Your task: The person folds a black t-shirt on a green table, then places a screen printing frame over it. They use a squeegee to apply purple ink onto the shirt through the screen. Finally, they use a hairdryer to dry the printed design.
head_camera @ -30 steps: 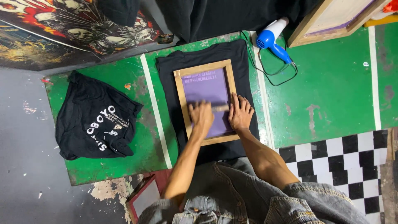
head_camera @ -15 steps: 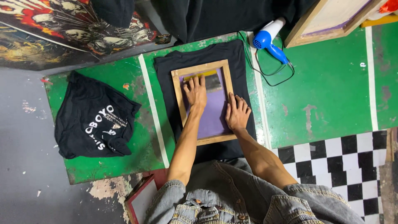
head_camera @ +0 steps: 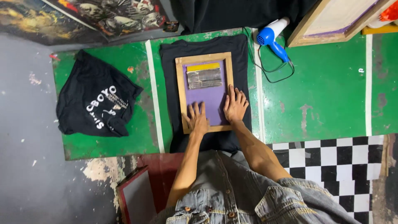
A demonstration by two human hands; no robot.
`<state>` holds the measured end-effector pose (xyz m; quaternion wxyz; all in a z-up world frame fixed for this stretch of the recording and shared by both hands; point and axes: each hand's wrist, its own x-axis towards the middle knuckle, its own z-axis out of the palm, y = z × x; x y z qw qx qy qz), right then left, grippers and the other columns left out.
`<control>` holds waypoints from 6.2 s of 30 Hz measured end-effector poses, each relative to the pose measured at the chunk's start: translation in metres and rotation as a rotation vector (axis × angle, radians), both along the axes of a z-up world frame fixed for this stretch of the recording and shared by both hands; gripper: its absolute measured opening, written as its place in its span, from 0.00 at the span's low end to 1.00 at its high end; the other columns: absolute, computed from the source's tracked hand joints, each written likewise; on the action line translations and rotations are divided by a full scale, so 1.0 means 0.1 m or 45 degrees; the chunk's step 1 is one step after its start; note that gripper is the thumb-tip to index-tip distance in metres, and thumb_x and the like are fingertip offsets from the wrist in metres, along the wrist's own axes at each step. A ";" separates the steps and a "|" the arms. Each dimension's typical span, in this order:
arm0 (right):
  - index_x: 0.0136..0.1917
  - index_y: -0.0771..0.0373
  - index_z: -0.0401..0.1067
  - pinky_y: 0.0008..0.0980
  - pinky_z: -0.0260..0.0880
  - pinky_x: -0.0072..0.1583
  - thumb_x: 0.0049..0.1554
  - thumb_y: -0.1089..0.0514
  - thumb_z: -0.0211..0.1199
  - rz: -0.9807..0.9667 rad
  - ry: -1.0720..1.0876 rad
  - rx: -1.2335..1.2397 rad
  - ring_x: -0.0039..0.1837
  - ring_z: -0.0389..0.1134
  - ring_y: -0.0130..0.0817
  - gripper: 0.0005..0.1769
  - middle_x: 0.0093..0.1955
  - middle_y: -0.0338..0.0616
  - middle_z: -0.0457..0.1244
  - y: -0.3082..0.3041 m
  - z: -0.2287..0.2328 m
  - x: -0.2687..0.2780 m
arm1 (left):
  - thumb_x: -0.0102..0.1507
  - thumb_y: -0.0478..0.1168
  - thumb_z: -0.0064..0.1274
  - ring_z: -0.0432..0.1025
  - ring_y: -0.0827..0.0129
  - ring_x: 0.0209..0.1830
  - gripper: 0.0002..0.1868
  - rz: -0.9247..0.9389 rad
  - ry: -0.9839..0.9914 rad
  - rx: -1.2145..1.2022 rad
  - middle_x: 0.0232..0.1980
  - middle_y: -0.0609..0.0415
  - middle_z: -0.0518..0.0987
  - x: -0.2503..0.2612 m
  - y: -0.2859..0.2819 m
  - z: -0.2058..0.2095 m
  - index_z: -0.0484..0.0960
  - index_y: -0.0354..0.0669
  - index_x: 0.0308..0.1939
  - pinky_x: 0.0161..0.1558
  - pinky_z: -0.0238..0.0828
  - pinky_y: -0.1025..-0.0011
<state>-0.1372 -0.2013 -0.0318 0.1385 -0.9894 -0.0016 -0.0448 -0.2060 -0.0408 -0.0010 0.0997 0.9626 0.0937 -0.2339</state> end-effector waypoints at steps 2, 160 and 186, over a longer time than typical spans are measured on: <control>0.83 0.35 0.47 0.51 0.53 0.68 0.70 0.41 0.38 0.000 0.011 -0.004 0.77 0.50 0.43 0.29 0.71 0.38 0.53 0.00 0.03 -0.01 | 0.65 0.51 0.52 0.37 0.44 0.83 0.42 0.012 -0.025 0.003 0.84 0.46 0.45 -0.31 0.00 -0.11 0.51 0.55 0.81 0.69 0.33 0.22; 0.67 0.42 0.63 0.52 0.44 0.71 0.71 0.41 0.37 -0.333 0.015 0.107 0.79 0.46 0.43 0.18 0.71 0.39 0.52 -0.01 -0.11 -0.46 | 0.60 0.49 0.56 0.75 0.47 0.59 0.20 -0.247 0.438 -0.170 0.56 0.52 0.83 0.01 0.03 -1.01 0.85 0.48 0.52 0.55 0.62 0.29; 0.66 0.42 0.63 0.50 0.42 0.69 0.70 0.41 0.39 -0.332 -0.013 0.092 0.78 0.46 0.42 0.18 0.70 0.39 0.52 -0.01 -0.12 -0.39 | 0.68 0.42 0.46 0.64 0.51 0.71 0.21 -0.136 0.117 0.065 0.69 0.53 0.74 1.62 0.13 -0.13 0.74 0.46 0.66 0.64 0.55 0.36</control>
